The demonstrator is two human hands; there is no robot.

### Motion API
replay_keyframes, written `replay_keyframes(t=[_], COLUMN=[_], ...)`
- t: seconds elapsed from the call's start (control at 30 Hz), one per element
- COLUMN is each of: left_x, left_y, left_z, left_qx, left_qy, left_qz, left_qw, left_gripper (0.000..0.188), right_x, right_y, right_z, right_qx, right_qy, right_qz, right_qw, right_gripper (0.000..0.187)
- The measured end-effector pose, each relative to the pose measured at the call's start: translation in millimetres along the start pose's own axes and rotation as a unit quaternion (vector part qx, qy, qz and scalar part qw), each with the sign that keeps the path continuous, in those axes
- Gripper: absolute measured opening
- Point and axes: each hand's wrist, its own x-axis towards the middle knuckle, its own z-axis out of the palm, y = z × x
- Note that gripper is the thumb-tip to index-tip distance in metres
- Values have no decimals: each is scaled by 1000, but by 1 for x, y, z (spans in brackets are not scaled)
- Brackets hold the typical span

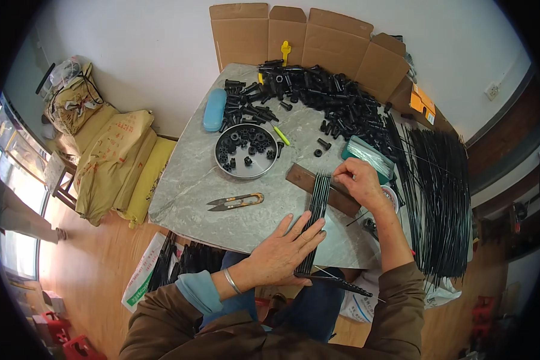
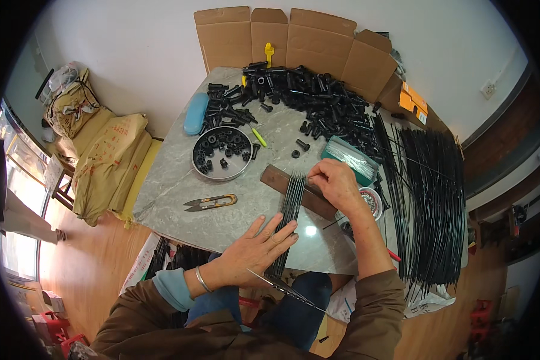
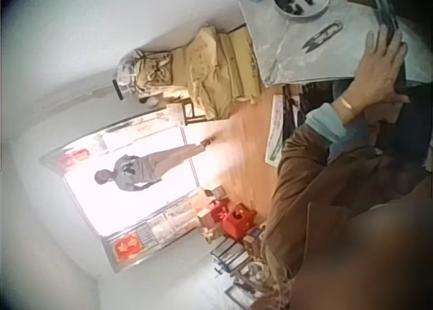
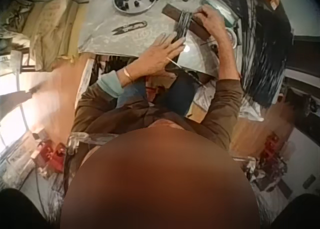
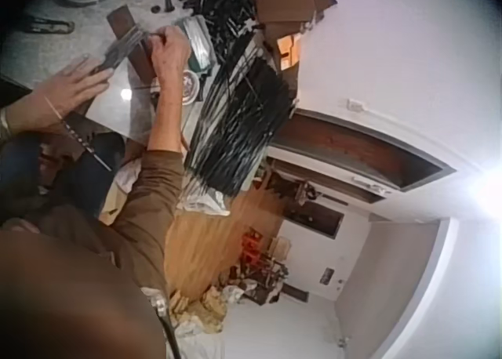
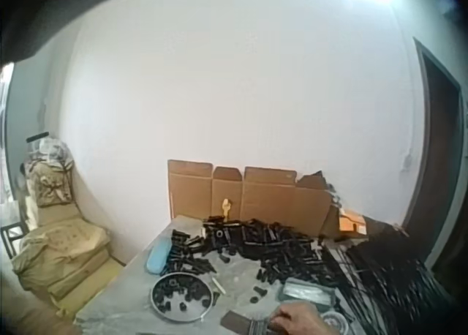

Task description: Measure, cut, and organize long black rods into bundles on a production table.

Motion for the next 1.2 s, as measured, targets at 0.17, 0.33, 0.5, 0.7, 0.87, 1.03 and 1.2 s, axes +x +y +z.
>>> replay_keyframes(t=[0.17, 0.33, 0.5, 0.7, 0.87, 1.03, 1.2], left_x=[0, -1, -1, -1, -2, -2, -3], left_y=[1, 0, 0, -1, 0, 0, -2], left_z=[0, 0, -1, 5, 1, 1, 6], left_qx=[3, 7, -18, 58, -7, 11, 24], left_qy=[12, 18, 22, 30, 37, 34, 39], left_qz=[0, -4, -10, -7, -16, -12, -15], left_qw=[1000, 1000, 1000, 998, 999, 999, 999], left_gripper=[103, 96, 91, 94, 98, 98, 94], right_x=[5, 4, 0, -2, 0, -2, 1], right_y=[7, 13, 3, 7, 1, -8, -9], right_z=[-1, 8, 12, 14, 15, 13, 11], right_qx=[51, 107, 130, 83, 90, 83, 50], right_qy=[-41, -47, -12, -15, -6, 1, -16], right_qz=[19, 37, 25, -44, -44, -18, -37], right_qw=[998, 992, 991, 995, 995, 996, 998], right_gripper=[4, 7, 13, 22, 19, 16, 17])
